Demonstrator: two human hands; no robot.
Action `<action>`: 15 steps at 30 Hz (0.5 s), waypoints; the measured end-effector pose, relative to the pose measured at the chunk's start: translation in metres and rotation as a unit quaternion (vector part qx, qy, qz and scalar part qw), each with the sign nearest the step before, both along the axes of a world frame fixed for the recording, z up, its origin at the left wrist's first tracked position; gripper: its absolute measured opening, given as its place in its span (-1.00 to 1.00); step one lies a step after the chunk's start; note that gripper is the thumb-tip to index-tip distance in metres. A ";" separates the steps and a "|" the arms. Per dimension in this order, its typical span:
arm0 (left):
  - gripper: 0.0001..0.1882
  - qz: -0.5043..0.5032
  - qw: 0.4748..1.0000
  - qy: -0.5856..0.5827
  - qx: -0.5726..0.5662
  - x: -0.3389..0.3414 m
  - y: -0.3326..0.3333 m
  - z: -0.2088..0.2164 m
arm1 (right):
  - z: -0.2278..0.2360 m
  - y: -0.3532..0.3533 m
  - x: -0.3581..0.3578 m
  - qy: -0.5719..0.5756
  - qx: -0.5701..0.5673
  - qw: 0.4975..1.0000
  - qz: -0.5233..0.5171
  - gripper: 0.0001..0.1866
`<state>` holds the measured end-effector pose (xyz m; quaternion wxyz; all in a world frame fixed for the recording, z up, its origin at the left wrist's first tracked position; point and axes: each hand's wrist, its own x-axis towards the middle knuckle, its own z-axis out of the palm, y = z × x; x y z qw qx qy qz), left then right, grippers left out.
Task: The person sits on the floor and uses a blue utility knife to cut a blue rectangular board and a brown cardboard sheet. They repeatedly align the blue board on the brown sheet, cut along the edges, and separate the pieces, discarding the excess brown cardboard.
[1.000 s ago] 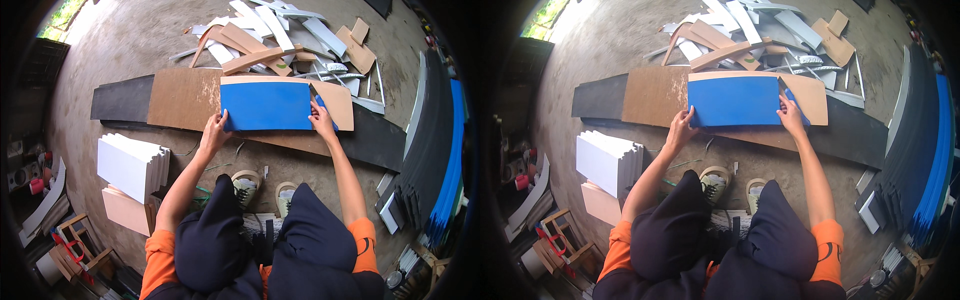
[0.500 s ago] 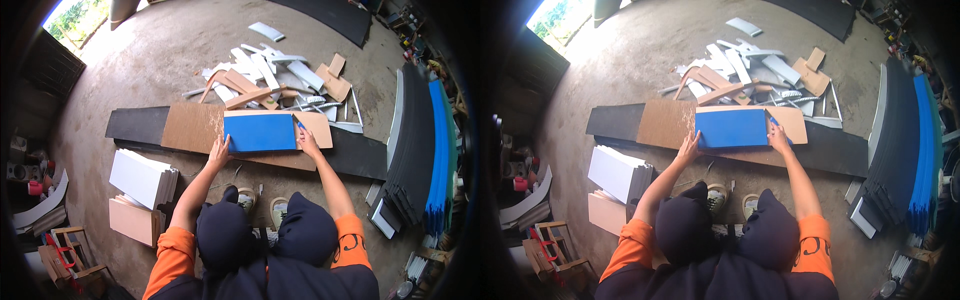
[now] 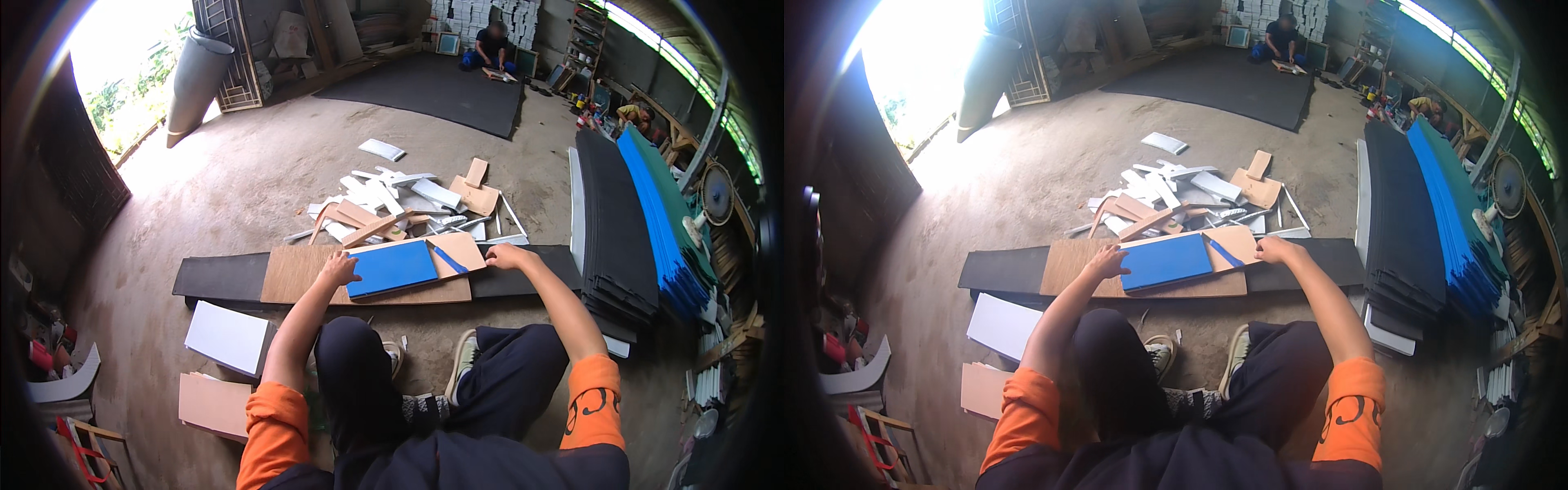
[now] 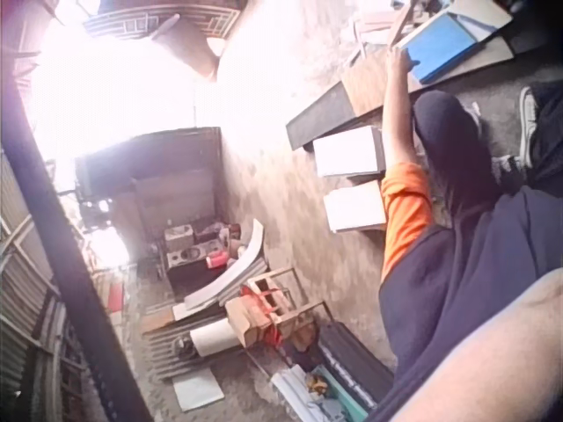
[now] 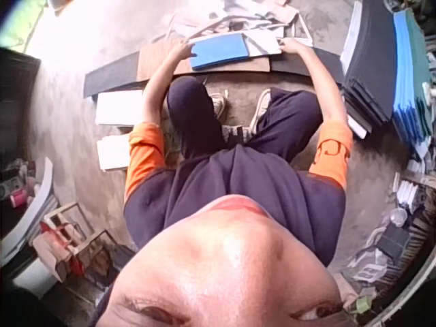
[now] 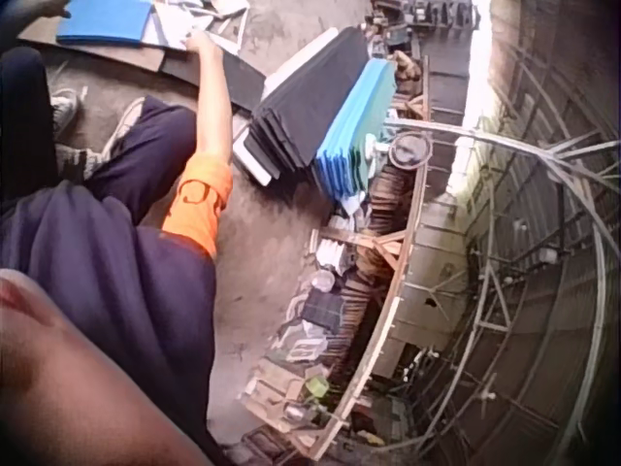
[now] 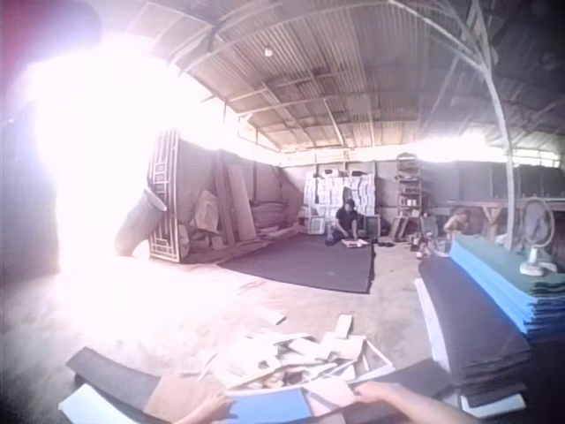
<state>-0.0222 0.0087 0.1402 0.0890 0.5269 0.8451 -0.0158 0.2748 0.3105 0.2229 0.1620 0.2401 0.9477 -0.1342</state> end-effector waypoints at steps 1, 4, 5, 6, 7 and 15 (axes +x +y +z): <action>-0.35 -0.001 1.000 0.006 -0.004 0.002 0.001 0.003 | -0.005 0.010 -0.001 -0.017 0.018 1.000 0.010 -0.62; -0.36 -0.046 0.998 -0.002 0.044 0.010 0.010 0.000 | -0.015 0.030 -0.013 -0.039 0.037 0.998 -0.021 -0.64; -0.37 -0.064 0.995 -0.012 0.076 0.013 0.013 -0.005 | -0.024 0.037 -0.017 -0.016 0.034 0.999 -0.022 -0.66; -0.37 -0.051 0.996 -0.032 0.069 0.014 0.013 -0.011 | -0.033 0.033 -0.025 -0.010 0.027 0.999 -0.024 -0.66; -0.34 -0.057 0.995 -0.035 0.070 0.014 0.018 -0.017 | -0.048 0.036 -0.030 0.017 0.034 0.999 -0.039 -0.66; -0.07 -0.096 0.991 -0.024 0.094 0.044 0.062 -0.079 | -0.125 0.013 -0.060 0.043 0.035 0.992 -0.118 -0.52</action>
